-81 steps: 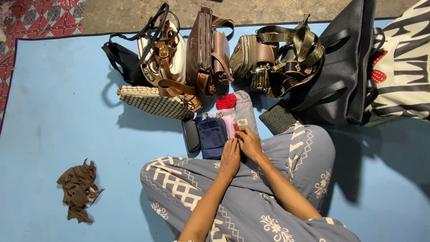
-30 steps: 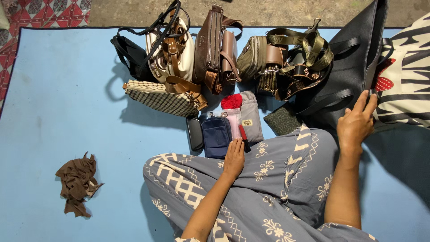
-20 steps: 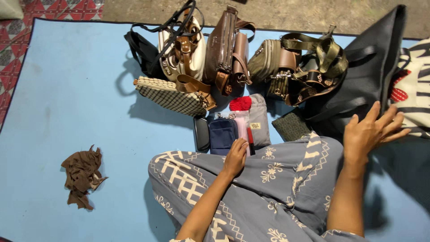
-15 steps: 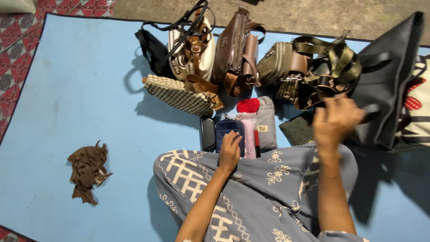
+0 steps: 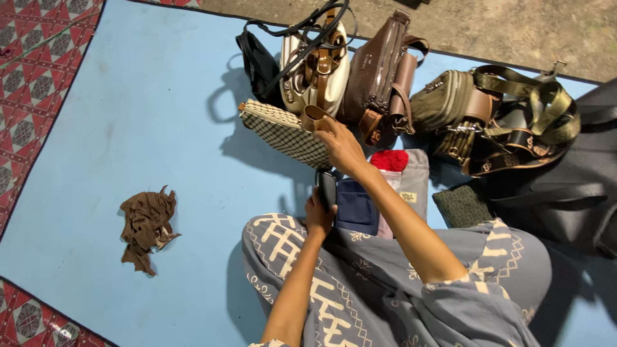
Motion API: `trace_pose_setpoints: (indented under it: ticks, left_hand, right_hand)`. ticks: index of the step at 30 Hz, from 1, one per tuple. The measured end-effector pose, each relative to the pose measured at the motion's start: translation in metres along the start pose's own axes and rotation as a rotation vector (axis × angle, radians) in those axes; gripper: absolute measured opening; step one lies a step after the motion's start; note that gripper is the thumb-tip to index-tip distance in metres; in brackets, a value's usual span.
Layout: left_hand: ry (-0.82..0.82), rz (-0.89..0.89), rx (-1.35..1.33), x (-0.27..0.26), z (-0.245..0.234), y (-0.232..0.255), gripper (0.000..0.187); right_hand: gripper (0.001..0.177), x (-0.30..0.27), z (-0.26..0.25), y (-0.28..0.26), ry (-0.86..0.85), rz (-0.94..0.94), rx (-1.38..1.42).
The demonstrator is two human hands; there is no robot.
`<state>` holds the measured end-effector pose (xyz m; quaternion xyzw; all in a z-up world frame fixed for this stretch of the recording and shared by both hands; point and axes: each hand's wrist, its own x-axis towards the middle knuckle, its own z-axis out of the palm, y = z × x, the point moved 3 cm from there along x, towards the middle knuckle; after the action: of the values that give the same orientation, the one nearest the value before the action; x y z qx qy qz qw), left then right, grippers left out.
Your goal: The person sits on a blue mat and packs several small handbags with toiletries and personal items. They place bottles, a small pouch, and other items into different bags, then zip them closed and set them aside.
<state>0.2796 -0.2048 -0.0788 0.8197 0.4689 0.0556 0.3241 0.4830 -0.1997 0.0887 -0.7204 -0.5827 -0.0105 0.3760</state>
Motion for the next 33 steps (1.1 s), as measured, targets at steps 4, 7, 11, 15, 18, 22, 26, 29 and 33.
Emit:
trace_pose_setpoints:
  ticks: [4,7,11,15,18,22,26,29,33]
  left_hand:
    - [-0.041,-0.065,-0.093,-0.015,-0.008,0.000,0.096]
    - [-0.030,-0.006,-0.071,-0.021,-0.019,0.008,0.097]
    - [0.011,-0.001,-0.071,-0.024,-0.023,0.017,0.096]
    - [-0.010,-0.045,-0.091,-0.020,-0.027,0.023,0.096]
    - [-0.031,-0.068,-0.106,-0.023,-0.028,0.024,0.096]
    - [0.009,-0.012,-0.073,-0.023,-0.030,0.025,0.094]
    - [0.121,0.058,-0.064,-0.020,-0.028,0.022,0.082]
    - [0.163,0.078,-0.082,-0.017,-0.023,0.015,0.068]
    - [0.248,0.050,-0.126,-0.008,-0.011,0.000,0.047]
  right_hand:
    - [0.044,0.023,0.025,0.009,0.013,-0.044,-0.073]
    - [0.037,0.019,0.037,0.025,-0.126,0.183,0.071]
    - [0.024,-0.004,0.028,0.047,0.285,0.364,0.160]
    - [0.024,-0.034,0.028,0.075,-0.042,0.759,0.041]
    - [0.024,-0.057,0.032,0.080,-0.427,0.841,-0.046]
    - [0.025,-0.050,0.024,0.069,-0.414,0.681,-0.278]
    - [0.043,-0.022,0.014,0.040,0.026,0.336,0.004]
    - [0.068,-0.006,0.024,0.022,-0.028,0.104,0.059]
    - [0.044,-0.001,0.047,0.006,-0.155,0.167,0.031]
